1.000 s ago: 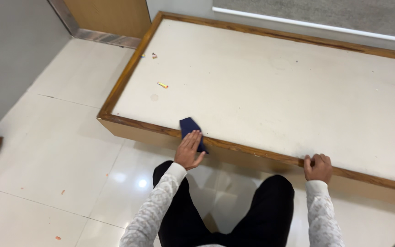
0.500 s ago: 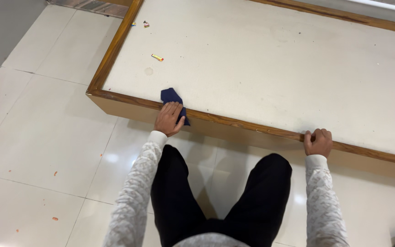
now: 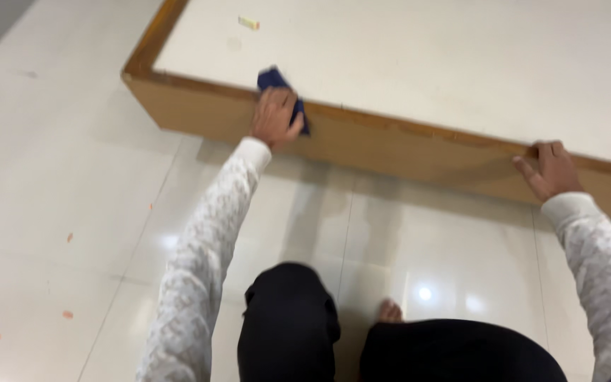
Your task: The person wipes the wooden frame of a bed or low platform by hand with a blue cloth, moving along the top and side edges and reaching into the corners.
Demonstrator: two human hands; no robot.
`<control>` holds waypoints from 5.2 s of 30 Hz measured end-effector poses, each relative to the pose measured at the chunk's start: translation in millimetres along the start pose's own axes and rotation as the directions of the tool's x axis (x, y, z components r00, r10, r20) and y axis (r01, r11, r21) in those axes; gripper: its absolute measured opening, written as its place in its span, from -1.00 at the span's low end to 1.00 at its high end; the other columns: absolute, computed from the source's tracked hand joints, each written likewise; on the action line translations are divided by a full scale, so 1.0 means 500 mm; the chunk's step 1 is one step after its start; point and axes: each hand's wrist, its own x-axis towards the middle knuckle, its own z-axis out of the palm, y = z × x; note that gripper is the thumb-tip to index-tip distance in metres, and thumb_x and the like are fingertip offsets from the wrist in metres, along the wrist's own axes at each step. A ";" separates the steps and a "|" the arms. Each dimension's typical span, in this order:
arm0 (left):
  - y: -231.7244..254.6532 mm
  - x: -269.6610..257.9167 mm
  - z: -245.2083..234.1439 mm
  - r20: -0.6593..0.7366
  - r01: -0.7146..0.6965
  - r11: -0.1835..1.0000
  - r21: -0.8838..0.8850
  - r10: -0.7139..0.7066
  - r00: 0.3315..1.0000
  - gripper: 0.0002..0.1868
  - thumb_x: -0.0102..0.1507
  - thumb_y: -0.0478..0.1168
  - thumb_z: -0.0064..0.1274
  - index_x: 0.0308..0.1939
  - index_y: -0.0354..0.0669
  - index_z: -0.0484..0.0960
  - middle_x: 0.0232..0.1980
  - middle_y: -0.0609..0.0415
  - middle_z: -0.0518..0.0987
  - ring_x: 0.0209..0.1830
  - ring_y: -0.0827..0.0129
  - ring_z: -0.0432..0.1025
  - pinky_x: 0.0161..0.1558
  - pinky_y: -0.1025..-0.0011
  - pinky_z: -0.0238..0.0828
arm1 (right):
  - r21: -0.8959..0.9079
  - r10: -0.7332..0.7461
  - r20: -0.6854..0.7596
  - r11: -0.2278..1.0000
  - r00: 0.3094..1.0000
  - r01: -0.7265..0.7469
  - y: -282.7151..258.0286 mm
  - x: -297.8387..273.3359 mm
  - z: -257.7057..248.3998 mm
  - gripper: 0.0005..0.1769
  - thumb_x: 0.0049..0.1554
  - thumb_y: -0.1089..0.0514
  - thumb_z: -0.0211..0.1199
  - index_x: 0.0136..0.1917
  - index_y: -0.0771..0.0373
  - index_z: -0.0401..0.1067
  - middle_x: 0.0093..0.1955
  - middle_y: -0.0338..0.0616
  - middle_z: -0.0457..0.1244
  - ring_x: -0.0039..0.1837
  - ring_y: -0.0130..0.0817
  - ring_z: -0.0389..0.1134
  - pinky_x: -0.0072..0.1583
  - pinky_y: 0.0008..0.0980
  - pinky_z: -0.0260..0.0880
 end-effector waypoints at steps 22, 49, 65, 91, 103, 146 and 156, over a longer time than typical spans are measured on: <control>-0.011 0.041 -0.027 0.469 -0.023 0.992 0.123 -0.038 0.883 -0.28 0.11 0.09 0.19 0.09 -0.50 0.46 0.04 -0.31 0.53 0.12 -0.11 0.38 0.26 0.07 0.25 | -0.236 0.008 -0.088 0.971 0.996 -0.028 -0.027 -0.011 0.067 -0.11 0.42 -0.42 0.01 0.40 0.55 0.20 0.41 0.40 0.12 0.63 0.23 0.01 0.62 0.17 -0.04; 0.183 0.012 0.101 0.212 -0.068 0.998 0.007 0.065 0.975 -0.15 0.30 0.08 0.03 0.50 -0.45 0.20 0.53 -0.36 0.28 0.60 -0.08 0.14 0.60 0.09 -0.02 | -0.179 0.010 -0.299 0.982 0.954 -0.066 -0.110 -0.034 0.031 -0.36 0.44 -0.26 0.21 0.36 0.39 0.27 0.38 0.15 0.21 0.56 0.06 0.12 0.61 0.06 -0.01; 0.081 -0.041 0.093 -0.017 0.060 0.989 0.133 -0.059 0.998 -0.15 0.32 0.16 0.01 0.48 -0.46 0.26 0.46 -0.36 0.36 0.52 -0.09 0.26 0.55 0.06 0.07 | -0.187 0.064 -0.292 0.975 0.954 -0.123 -0.115 -0.027 0.048 -0.31 0.41 -0.29 0.15 0.36 0.41 0.26 0.41 0.24 0.18 0.61 0.09 0.08 0.68 0.12 -0.10; 0.222 0.012 0.159 -0.104 -0.031 0.998 0.056 0.037 0.994 -0.20 0.25 0.07 0.08 0.40 -0.48 0.38 0.38 -0.37 0.44 0.44 -0.10 0.33 0.50 0.07 0.17 | -0.129 0.121 -0.314 0.977 0.942 -0.168 -0.131 -0.017 0.043 -0.25 0.27 -0.21 0.29 0.46 0.38 0.27 0.47 0.13 0.20 0.64 0.04 0.07 0.63 0.09 -0.10; 0.178 -0.011 0.169 -0.009 -0.155 0.982 0.110 0.157 0.988 -0.25 0.29 -0.02 0.02 0.47 -0.44 0.33 0.47 -0.34 0.39 0.52 -0.04 0.29 0.54 0.11 0.15 | -0.125 0.106 -0.317 0.980 0.943 -0.153 -0.139 -0.025 0.031 -0.25 0.27 -0.21 0.31 0.48 0.36 0.28 0.49 0.12 0.20 0.63 0.04 0.07 0.63 0.07 -0.07; 0.063 -0.073 -0.001 -0.124 0.035 0.999 0.013 -0.033 0.992 -0.29 0.17 -0.25 0.00 0.41 -0.47 0.39 0.45 -0.31 0.39 0.52 -0.07 0.25 0.54 0.03 0.10 | 0.224 -0.270 -0.361 0.904 0.893 0.364 -0.802 0.188 0.173 -0.35 0.32 0.05 0.11 0.55 0.45 0.18 0.58 0.21 0.12 0.63 0.03 0.09 0.60 -0.04 0.03; 0.077 -0.074 0.033 -0.226 0.103 0.995 0.000 -0.100 0.969 -0.30 0.14 -0.28 -0.03 0.39 -0.46 0.42 0.46 -0.28 0.40 0.54 -0.06 0.25 0.56 0.00 0.09 | 0.040 -0.219 -0.238 0.971 0.946 0.235 -0.784 0.227 0.202 -0.12 0.32 -0.28 0.02 0.51 0.58 0.12 0.51 0.39 0.08 0.58 0.15 0.07 0.56 0.04 0.01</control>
